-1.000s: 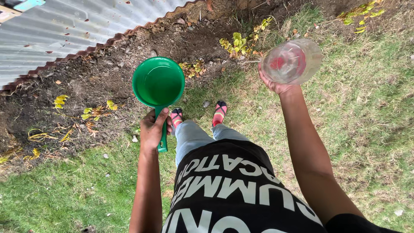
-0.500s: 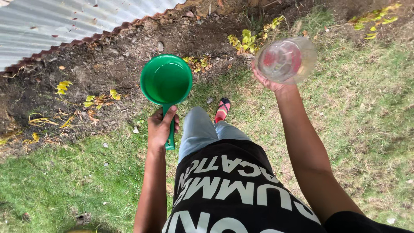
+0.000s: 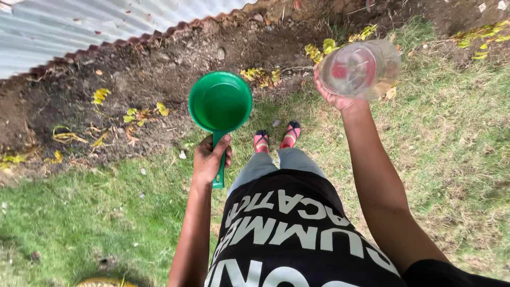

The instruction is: The person walks through a garden area carrying a green scoop and a clear plastic bottle. They pour water from the bottle into the scoop and then water various potted plants and ground plants along a wall and in painted tire planters.

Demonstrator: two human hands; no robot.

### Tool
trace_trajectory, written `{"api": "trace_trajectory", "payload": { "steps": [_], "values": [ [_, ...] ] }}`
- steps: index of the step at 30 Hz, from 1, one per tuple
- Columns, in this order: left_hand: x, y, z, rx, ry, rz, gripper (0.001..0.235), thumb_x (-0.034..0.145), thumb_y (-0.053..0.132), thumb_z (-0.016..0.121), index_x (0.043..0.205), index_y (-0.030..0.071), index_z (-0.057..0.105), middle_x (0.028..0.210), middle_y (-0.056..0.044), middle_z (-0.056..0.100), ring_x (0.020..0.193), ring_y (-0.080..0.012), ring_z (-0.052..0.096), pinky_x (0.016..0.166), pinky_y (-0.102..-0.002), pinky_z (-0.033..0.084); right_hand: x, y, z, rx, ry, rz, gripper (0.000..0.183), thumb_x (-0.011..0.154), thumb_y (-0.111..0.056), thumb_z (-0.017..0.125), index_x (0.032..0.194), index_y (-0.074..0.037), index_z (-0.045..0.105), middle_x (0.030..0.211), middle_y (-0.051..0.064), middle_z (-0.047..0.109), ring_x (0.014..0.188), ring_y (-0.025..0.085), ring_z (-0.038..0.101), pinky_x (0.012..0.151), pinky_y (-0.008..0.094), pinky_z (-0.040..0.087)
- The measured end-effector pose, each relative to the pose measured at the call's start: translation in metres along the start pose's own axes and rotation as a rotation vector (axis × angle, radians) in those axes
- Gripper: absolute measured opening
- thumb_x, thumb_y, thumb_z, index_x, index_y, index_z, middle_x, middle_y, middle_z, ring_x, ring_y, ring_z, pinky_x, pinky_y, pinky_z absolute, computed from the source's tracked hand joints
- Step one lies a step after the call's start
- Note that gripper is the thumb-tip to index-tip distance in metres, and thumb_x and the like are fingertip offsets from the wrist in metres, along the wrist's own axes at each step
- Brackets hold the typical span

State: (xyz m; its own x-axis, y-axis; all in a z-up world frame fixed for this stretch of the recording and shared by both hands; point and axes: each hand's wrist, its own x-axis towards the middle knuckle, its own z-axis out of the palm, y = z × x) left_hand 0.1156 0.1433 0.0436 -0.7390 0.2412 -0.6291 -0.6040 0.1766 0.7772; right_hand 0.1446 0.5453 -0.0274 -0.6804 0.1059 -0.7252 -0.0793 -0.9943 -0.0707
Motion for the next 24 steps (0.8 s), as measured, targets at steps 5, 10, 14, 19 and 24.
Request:
{"api": "trace_trajectory", "payload": {
  "steps": [5, 10, 14, 19, 24],
  "values": [
    [0.003, -0.010, -0.032, -0.061, -0.025, -0.012, 0.028, 0.095, 0.028, 0.071, 0.092, 0.002, 0.064, 0.068, -0.004, 0.064, 0.051, -0.0114, 0.060, 0.044, -0.026, 0.047, -0.015, -0.007, -0.003, -0.050, -0.228, 0.026, 0.055, 0.101, -0.053, 0.061, 0.110, 0.001, 0.065, 0.103, 0.028, 0.070, 0.093, 0.040, 0.073, 0.082, 0.047, 0.066],
    [0.010, -0.010, -0.039, -0.018, 0.027, -0.027, 0.027, 0.095, 0.029, 0.070, 0.092, 0.002, 0.066, 0.068, -0.004, 0.065, 0.051, -0.0113, 0.060, 0.045, -0.025, 0.047, -0.022, -0.039, -0.004, 0.026, -0.202, -0.021, 0.049, 0.102, -0.046, 0.064, 0.106, 0.003, 0.069, 0.101, 0.027, 0.071, 0.092, 0.042, 0.073, 0.083, 0.050, 0.067],
    [0.009, -0.016, -0.032, -0.020, 0.047, -0.033, 0.030, 0.096, 0.030, 0.071, 0.089, 0.001, 0.065, 0.068, -0.005, 0.065, 0.051, -0.0119, 0.060, 0.045, -0.026, 0.048, -0.020, -0.076, -0.012, 0.070, -0.038, -0.099, 0.045, 0.103, -0.043, 0.061, 0.106, 0.002, 0.069, 0.099, 0.023, 0.072, 0.092, 0.040, 0.075, 0.082, 0.052, 0.068],
    [0.020, -0.011, 0.003, -0.019, 0.043, -0.018, 0.030, 0.096, 0.031, 0.070, 0.089, 0.002, 0.065, 0.068, -0.004, 0.064, 0.052, -0.0116, 0.060, 0.046, -0.026, 0.048, -0.018, -0.129, -0.021, 0.091, -0.112, -0.095, 0.057, 0.102, -0.054, 0.056, 0.112, 0.002, 0.064, 0.104, 0.024, 0.069, 0.096, 0.040, 0.073, 0.084, 0.051, 0.067],
    [0.025, -0.009, 0.062, 0.005, 0.082, 0.031, 0.031, 0.098, 0.031, 0.069, 0.088, 0.002, 0.065, 0.069, -0.004, 0.065, 0.053, -0.0115, 0.061, 0.046, -0.026, 0.048, -0.015, -0.192, -0.040, 0.066, -0.028, -0.123, 0.071, 0.089, -0.063, 0.056, 0.112, 0.003, 0.066, 0.101, 0.029, 0.069, 0.090, 0.043, 0.072, 0.075, 0.051, 0.067]
  ]
}}
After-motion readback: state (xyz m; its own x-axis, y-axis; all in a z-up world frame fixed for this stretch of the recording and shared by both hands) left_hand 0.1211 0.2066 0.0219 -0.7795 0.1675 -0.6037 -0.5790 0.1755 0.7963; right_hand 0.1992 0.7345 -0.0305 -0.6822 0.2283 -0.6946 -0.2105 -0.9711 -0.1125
